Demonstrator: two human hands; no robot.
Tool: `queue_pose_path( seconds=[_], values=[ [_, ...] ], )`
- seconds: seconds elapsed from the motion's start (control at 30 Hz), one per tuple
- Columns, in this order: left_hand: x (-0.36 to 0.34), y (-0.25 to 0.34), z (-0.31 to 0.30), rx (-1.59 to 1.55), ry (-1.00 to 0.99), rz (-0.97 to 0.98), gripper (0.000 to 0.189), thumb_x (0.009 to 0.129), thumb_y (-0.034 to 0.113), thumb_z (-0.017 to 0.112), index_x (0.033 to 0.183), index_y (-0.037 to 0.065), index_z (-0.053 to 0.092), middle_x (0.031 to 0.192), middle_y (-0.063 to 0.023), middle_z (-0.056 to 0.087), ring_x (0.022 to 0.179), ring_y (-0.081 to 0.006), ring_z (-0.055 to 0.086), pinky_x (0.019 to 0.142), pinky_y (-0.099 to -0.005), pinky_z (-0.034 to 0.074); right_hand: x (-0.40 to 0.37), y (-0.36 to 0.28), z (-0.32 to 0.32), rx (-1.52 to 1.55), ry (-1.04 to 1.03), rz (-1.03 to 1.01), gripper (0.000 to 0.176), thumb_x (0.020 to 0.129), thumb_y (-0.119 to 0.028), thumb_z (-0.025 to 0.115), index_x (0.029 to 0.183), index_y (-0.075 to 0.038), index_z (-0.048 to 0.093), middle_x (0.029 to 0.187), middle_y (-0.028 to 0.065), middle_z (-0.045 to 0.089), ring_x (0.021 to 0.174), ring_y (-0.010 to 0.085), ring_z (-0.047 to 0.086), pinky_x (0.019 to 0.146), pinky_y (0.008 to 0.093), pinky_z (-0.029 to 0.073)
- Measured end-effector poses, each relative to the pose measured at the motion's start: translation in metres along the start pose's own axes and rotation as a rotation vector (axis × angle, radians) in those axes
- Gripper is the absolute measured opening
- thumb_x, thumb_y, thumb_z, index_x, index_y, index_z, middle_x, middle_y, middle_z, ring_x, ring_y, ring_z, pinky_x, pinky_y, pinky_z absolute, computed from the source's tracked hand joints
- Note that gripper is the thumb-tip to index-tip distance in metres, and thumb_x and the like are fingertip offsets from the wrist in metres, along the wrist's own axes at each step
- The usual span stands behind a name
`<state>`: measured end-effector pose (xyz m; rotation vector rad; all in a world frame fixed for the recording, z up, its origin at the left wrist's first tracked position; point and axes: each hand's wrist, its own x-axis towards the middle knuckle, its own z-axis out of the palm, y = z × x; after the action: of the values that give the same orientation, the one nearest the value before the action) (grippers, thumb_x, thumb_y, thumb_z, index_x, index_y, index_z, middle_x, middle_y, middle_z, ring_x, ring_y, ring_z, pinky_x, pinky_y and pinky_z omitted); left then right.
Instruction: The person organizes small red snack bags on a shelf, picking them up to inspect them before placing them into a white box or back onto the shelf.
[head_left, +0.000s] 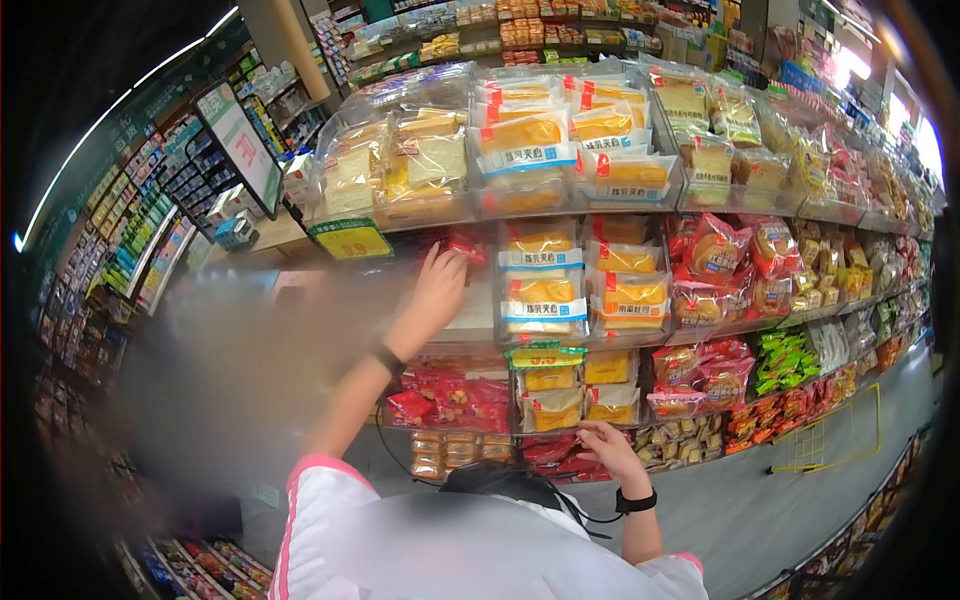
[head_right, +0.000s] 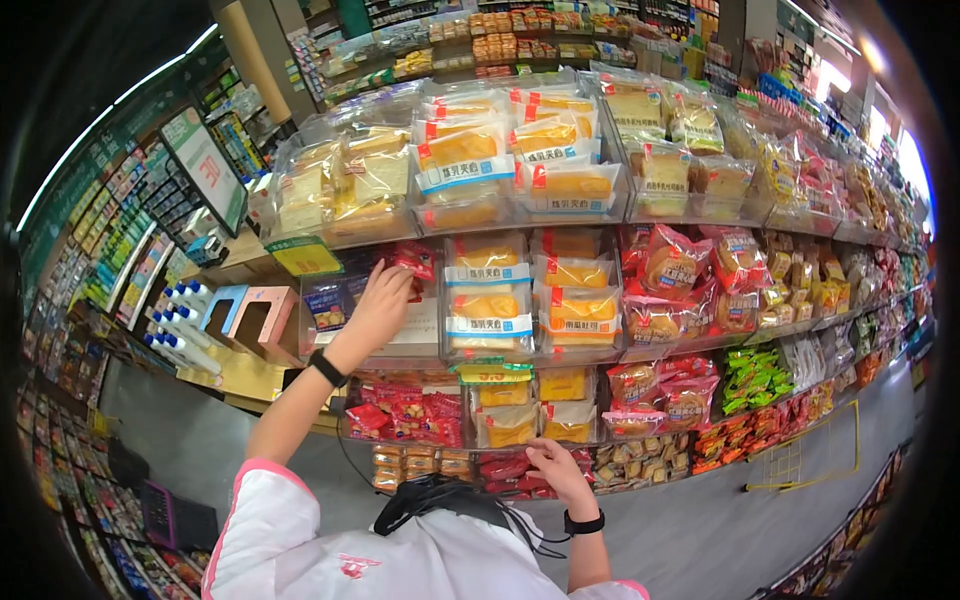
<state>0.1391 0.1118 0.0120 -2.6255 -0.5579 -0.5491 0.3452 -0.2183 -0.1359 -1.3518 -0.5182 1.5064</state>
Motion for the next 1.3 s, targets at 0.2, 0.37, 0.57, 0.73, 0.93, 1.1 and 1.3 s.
queue_pose_path(
  seconds=[0.2,0.37,0.57,0.73,0.93,1.1,1.3],
  values=[
    [-0.053,0.036,-0.079,-0.264,0.115,-0.222,0.04,0.078,0.001,0.058,0.116,-0.008,0.052,0.121,-0.0165,0.051,0.114,-0.0337,0.046,0.1,-0.0429,0.037,0.006,-0.032,0.021,-0.199,-0.108,-0.176,0.045,0.089,-0.016,0.063,0.129,-0.003,0.046,0.116,0.0086,0.055,0.098,0.0148,0.056,0.083,0.0293,0.051],
    [-0.111,0.079,-0.109,-0.469,0.056,-0.304,0.036,0.082,0.004,0.062,0.116,-0.004,0.054,0.12,-0.0143,0.055,0.109,-0.0326,0.051,0.095,-0.0404,0.041,0.009,-0.074,0.061,-0.601,-0.153,-0.48,0.064,0.08,-0.012,0.071,0.136,-0.008,0.04,0.123,0.0118,0.053,0.109,0.0217,0.054,0.087,0.0316,0.048],
    [-0.166,0.119,-0.091,-0.785,-0.092,-0.359,0.029,0.086,0.006,0.058,0.114,-0.001,0.056,0.119,-0.0119,0.056,0.109,-0.0297,0.052,0.094,-0.0397,0.041,0.024,-0.085,0.11,-0.879,-0.297,-0.692,0.053,0.079,-0.016,0.071,0.127,-0.011,0.052,0.126,0.0155,0.048,0.118,0.0321,0.047,0.095,0.0378,0.042],
    [-0.195,0.138,-0.077,-0.851,-0.178,-0.399,0.029,0.086,0.006,0.056,0.115,0.0,0.056,0.12,-0.0121,0.056,0.112,-0.0292,0.051,0.096,-0.0396,0.04,0.05,-0.07,0.132,-0.974,-0.475,-0.713,0.028,0.081,-0.016,0.068,0.105,-0.004,0.062,0.109,0.0154,0.057,0.103,0.0328,0.055,0.088,0.0373,0.044],
    [-0.239,0.129,-0.033,-0.98,-0.177,-0.611,0.03,0.086,0.005,0.053,0.115,0.0,0.056,0.119,-0.0152,0.056,0.111,-0.0314,0.051,0.097,-0.0405,0.039,0.085,-0.059,0.16,-1.123,-0.503,-0.748,0.019,0.084,-0.015,0.064,0.094,0.0,0.062,0.088,0.0187,0.058,0.084,0.0359,0.057,0.073,0.0403,0.046],
    [-0.28,0.115,-0.009,-0.918,-0.279,-0.757,0.03,0.085,0.009,0.054,0.114,-0.001,0.056,0.108,-0.02,0.059,0.103,-0.0362,0.055,0.09,-0.0413,0.043,0.114,-0.035,0.191,-1.049,-0.363,-0.621,0.022,0.083,-0.017,0.064,0.093,0.002,0.06,0.079,0.0208,0.06,0.076,0.038,0.06,0.067,0.042,0.047],
    [-0.302,0.1,-0.014,-1.054,-0.511,-0.816,0.034,0.086,0.017,0.054,0.115,-0.001,0.056,0.106,-0.0238,0.06,0.101,-0.0382,0.057,0.086,-0.042,0.046,0.152,0.005,0.204,-1.181,-0.365,-0.601,0.021,0.084,-0.015,0.057,0.095,0.003,0.059,0.082,0.0262,0.061,0.08,0.0428,0.059,0.068,0.0466,0.047]
  ],
)
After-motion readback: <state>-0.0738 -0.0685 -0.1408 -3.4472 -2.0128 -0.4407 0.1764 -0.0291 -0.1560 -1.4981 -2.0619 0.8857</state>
